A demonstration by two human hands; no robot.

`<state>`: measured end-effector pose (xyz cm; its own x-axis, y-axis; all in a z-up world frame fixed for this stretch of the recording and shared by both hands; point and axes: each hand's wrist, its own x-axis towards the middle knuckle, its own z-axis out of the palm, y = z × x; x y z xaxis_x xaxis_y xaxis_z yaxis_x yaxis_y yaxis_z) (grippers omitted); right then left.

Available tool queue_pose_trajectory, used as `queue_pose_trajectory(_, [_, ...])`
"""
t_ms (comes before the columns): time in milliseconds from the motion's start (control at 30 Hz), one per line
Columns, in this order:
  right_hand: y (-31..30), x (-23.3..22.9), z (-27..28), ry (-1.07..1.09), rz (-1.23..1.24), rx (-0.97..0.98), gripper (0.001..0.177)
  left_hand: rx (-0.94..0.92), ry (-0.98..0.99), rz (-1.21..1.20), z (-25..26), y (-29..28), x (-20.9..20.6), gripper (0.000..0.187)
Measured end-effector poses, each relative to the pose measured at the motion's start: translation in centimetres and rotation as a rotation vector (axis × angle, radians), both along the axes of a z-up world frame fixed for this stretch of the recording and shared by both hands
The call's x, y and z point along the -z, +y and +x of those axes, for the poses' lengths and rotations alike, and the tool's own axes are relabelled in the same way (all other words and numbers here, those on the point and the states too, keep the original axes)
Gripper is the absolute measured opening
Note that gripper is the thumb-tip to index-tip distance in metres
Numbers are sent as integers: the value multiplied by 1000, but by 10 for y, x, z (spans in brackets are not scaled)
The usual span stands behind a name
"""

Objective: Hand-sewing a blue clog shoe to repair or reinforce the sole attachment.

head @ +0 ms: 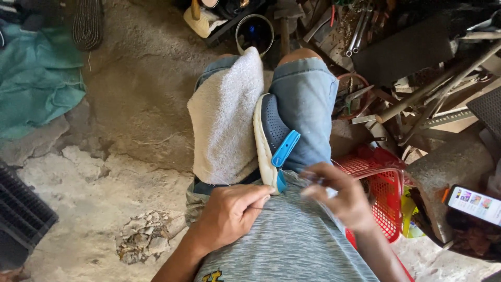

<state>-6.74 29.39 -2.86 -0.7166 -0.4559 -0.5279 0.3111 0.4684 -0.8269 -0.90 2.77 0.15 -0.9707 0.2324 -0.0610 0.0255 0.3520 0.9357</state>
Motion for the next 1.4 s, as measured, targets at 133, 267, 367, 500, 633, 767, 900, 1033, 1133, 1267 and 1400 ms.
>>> queue_pose_trajectory(133, [-40, 3, 5, 258, 115, -243, 58, 43, -5, -28, 4, 5, 5, 31])
queue_pose_trajectory(267, [-54, 5, -3, 432, 45, -246, 29, -34, 76, -10, 0, 3, 6, 28])
queue_pose_trajectory(367, [-58, 15, -13, 494, 2, -111, 33, -107, 40, 28, -4, 2, 23, 27])
queue_pose_trajectory(500, [-80, 38, -33, 479, -59, 46, 41, -252, 40, -40, -25, 0, 40, 28])
queue_pose_trajectory(633, [-80, 38, -20, 526, -36, 43, 32, -223, 51, -103, -16, -10, 40, 28])
queue_pose_trajectory(767, [-76, 35, -19, 551, -57, 67, 33, -283, 2, -154, -6, -29, 33, 27])
queue_pose_trajectory(900, [-83, 43, -42, 580, -60, 106, 34, -331, 15, -305, -22, -37, 16, 33])
queue_pose_trajectory(1033, [-95, 63, -43, 520, -110, 187, 38, -281, 12, -303, -19, -34, 22, 34])
queue_pose_trajectory(1133, [-92, 65, -39, 473, -161, 229, 35, -233, 43, -306, -23, -34, 22, 46])
queue_pose_trajectory(1267, [-90, 63, -38, 444, -165, 241, 34, -103, 35, -400, -38, -39, 19, 41])
queue_pose_trajectory(1400, [-89, 67, -38, 436, -173, 259, 37, -53, 59, -448, -48, -44, 24, 41])
